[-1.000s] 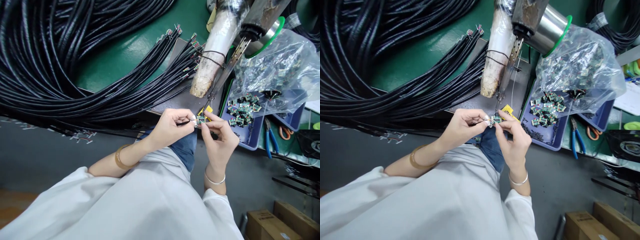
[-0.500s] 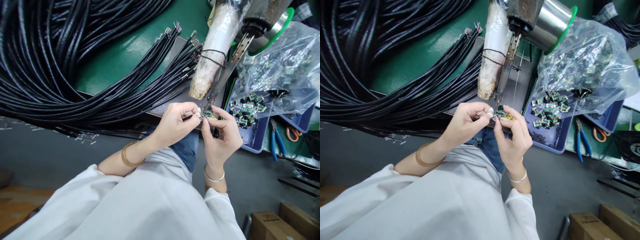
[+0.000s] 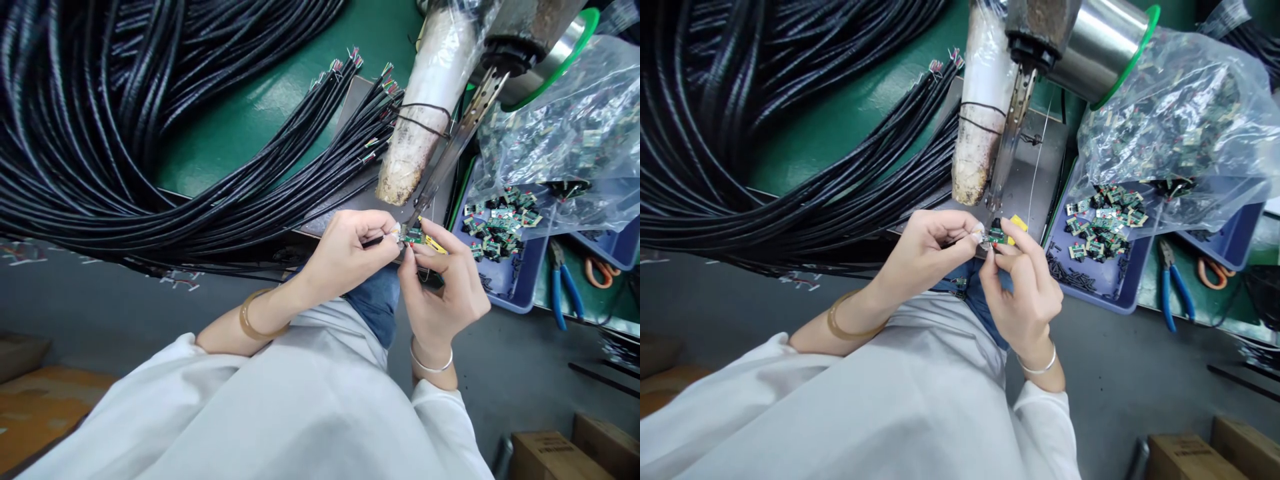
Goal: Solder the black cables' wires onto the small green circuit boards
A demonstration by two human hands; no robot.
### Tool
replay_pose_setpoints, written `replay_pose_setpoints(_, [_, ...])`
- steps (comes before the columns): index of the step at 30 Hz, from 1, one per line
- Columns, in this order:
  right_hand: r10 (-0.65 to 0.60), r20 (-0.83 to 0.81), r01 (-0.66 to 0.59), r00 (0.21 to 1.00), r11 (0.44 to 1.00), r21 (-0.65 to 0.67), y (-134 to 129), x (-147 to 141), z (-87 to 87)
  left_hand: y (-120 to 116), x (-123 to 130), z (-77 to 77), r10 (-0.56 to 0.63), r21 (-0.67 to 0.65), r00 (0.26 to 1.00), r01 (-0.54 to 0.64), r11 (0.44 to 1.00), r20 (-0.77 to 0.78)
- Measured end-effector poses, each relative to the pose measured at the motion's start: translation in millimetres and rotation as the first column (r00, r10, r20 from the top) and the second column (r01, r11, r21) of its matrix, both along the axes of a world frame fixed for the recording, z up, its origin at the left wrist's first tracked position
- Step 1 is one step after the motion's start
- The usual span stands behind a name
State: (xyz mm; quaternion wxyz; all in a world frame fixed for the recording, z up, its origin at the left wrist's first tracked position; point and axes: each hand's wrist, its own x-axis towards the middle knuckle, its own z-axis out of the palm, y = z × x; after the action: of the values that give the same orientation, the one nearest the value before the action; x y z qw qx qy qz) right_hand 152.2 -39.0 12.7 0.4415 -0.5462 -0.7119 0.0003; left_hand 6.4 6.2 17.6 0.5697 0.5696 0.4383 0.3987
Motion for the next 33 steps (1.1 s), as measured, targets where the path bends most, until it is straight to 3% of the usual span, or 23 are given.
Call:
replay_pose_setpoints(10, [-0.029,-0.003,0.029,1.0,0.998,0.063,-2,0,-4.6,-4,-1,-4.4,-0.047,-0.025,0.998,0.048,0.999,0.031])
replay_pose_setpoints(16, [-0.014,-0.033,0.012,0.999,0.999,-0.053,3,2,-0.7,-1,2,-4.4,0.001,-0.001,1.0,-0.001,1.0,-0.012])
replay_pose_setpoints(25, [-0.019,-0.065,0.016,0.998,0.998,-0.057,5,1,8.3,1,1,7.1,0.021,0.077,0.999,-0.019,0.997,-0.03])
replay_pose_setpoints(33, [-0.004,-0.044,0.003,0.999,1.0,-0.012,3,-1,2.4,2,3,-1.6,0.003,-0.005,1.0,-0.004,1.0,-0.009])
